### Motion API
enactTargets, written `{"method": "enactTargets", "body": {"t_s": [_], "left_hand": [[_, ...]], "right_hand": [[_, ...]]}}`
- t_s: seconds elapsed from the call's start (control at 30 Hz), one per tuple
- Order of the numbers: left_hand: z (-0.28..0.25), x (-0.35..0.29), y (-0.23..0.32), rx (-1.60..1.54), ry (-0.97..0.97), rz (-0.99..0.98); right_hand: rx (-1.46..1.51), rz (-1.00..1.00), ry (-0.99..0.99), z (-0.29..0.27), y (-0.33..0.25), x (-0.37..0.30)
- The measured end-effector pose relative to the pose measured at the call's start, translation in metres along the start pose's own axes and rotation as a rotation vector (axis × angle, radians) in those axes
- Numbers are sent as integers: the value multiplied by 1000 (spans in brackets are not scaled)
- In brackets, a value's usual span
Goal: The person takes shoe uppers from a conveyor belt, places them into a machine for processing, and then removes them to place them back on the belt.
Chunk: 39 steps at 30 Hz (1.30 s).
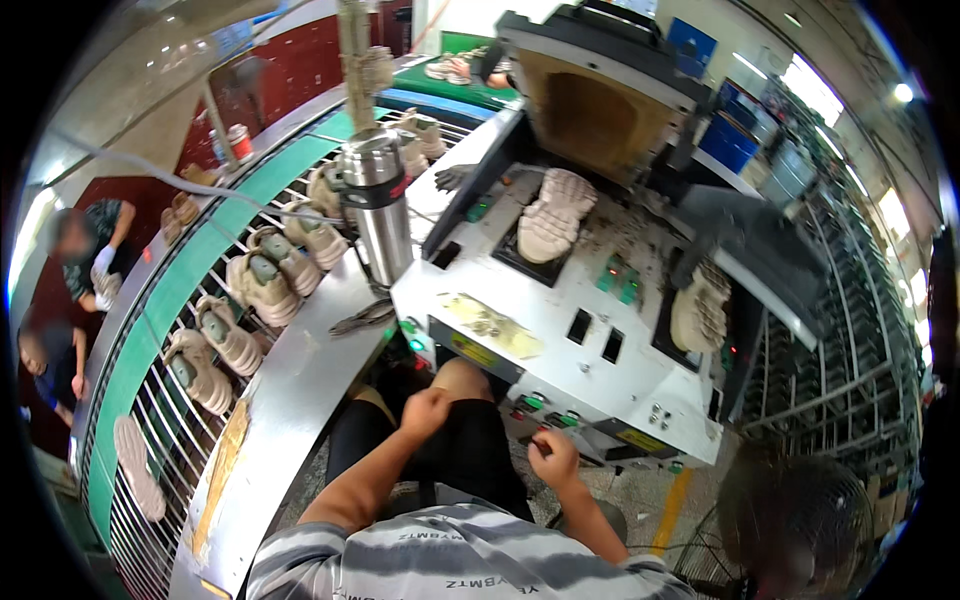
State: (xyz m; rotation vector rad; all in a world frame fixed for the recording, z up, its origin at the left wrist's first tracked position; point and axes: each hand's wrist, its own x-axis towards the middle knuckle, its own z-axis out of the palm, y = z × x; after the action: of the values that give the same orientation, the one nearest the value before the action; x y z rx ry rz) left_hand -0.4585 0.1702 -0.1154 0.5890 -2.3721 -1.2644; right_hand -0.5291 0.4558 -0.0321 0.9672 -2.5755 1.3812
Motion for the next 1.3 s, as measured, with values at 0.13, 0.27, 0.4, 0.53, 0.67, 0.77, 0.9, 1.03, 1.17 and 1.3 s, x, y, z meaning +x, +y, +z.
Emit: {"method": "enactTargets", "body": {"t_s": [0.13, 0.27, 0.4, 0.53, 0.67, 0.77, 0.9, 1.03, 1.17, 1.3], "left_hand": [[-132, -43, -98, 263, 509, -362], [-233, -121, -137, 443, 837, -588], [-251, -188, -165, 297, 915, -631], [-248, -140, -125, 389, 864, -766], [-256, -150, -124, 377, 808, -789], [-257, -154, -131, 364, 845, -744], [-254, -153, -134, 362, 860, -683], [-254, -160, -144, 388, 848, -664], [-250, -151, -135, 358, 651, -645], [-232, -138, -82, -176, 318, -400]], "right_hand": [[-12, -304, 320, 48, -49, 139], [-487, -160, 553, 49, -18, 323], [-451, 468, 352, 23, -35, 450], [-192, 658, 253, 23, 62, 501], [90, 722, 206, 42, 16, 466], [-395, 812, 442, 46, -65, 415], [-291, 347, 721, 52, -35, 349], [-21, 61, 776, 78, -59, 261], [42, -28, 917, 90, -39, 244], [1051, 46, 274, 140, -100, 205]]}}
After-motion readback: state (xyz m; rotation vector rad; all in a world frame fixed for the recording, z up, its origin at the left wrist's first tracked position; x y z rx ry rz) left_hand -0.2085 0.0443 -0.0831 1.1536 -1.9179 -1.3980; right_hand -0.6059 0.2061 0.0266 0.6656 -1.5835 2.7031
